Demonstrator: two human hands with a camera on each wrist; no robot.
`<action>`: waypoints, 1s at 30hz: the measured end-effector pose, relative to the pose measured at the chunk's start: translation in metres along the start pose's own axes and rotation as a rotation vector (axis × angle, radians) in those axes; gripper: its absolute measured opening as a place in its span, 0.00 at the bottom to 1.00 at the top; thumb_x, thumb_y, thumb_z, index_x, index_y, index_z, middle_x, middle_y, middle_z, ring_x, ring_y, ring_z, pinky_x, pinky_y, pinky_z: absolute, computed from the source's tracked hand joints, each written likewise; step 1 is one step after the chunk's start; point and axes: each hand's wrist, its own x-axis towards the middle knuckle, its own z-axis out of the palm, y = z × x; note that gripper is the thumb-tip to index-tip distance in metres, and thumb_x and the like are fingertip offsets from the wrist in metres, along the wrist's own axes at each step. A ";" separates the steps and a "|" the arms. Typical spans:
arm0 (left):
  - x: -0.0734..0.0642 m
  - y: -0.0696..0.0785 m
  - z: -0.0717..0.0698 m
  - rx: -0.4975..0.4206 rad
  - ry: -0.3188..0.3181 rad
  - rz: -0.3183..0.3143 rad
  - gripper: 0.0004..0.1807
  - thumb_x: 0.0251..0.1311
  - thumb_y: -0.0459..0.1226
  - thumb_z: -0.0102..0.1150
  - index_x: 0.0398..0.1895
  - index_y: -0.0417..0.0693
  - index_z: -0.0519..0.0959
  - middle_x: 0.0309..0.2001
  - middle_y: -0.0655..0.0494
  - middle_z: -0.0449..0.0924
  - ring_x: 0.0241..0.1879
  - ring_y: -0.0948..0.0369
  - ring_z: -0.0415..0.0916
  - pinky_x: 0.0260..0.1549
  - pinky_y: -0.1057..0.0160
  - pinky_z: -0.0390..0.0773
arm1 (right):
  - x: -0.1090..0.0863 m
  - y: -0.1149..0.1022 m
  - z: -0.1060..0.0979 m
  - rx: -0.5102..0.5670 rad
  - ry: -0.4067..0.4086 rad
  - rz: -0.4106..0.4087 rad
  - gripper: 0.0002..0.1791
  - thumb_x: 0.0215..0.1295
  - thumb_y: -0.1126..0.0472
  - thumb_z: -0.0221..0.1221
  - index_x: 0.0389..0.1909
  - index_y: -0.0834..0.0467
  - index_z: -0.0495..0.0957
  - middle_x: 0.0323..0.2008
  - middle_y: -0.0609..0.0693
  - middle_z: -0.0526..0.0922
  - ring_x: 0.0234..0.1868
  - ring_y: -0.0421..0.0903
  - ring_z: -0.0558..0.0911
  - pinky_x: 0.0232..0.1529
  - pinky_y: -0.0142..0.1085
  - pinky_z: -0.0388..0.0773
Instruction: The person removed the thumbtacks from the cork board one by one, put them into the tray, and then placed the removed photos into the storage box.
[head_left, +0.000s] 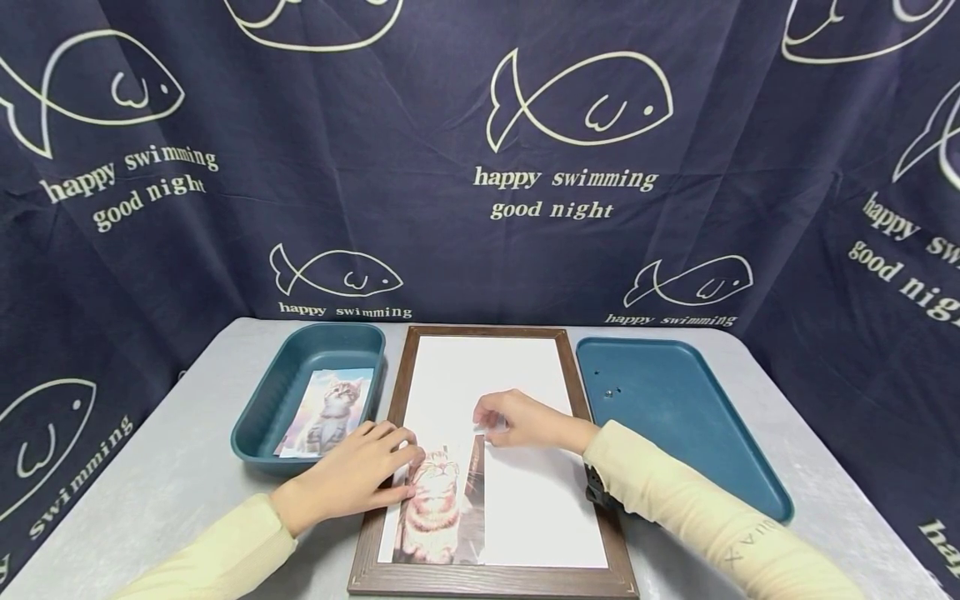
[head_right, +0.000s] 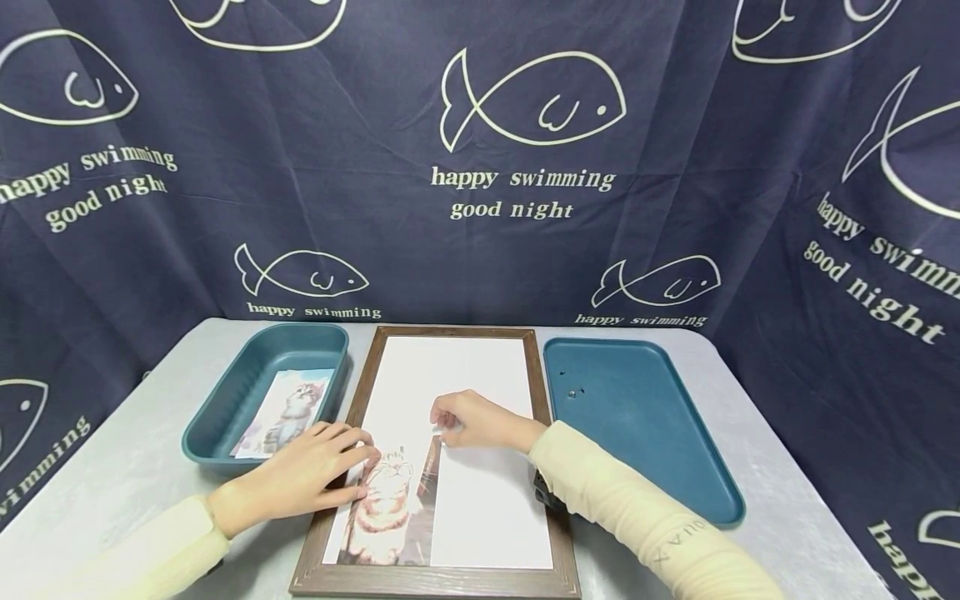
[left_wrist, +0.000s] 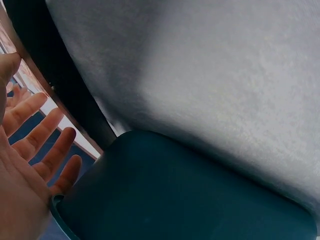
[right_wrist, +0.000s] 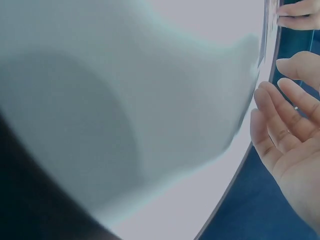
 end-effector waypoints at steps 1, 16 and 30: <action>0.000 0.000 0.000 0.001 -0.002 0.000 0.17 0.54 0.55 0.57 0.41 0.57 0.75 0.43 0.59 0.74 0.42 0.60 0.71 0.40 0.58 0.71 | 0.000 -0.001 0.001 0.001 -0.001 -0.002 0.10 0.51 0.68 0.60 0.37 0.63 0.76 0.33 0.53 0.82 0.35 0.45 0.80 0.35 0.31 0.76; 0.001 0.001 -0.002 -0.004 -0.003 0.000 0.18 0.54 0.55 0.58 0.42 0.57 0.75 0.42 0.59 0.74 0.42 0.60 0.70 0.40 0.58 0.71 | 0.006 -0.008 0.008 -0.010 -0.026 0.009 0.09 0.52 0.68 0.61 0.36 0.62 0.76 0.32 0.52 0.80 0.34 0.43 0.79 0.35 0.27 0.75; 0.001 0.000 -0.003 -0.004 -0.015 -0.006 0.18 0.53 0.55 0.58 0.42 0.57 0.76 0.43 0.58 0.74 0.43 0.59 0.70 0.40 0.57 0.71 | 0.012 -0.008 0.010 0.017 -0.048 0.042 0.14 0.48 0.66 0.66 0.37 0.60 0.76 0.31 0.49 0.79 0.32 0.41 0.76 0.32 0.24 0.71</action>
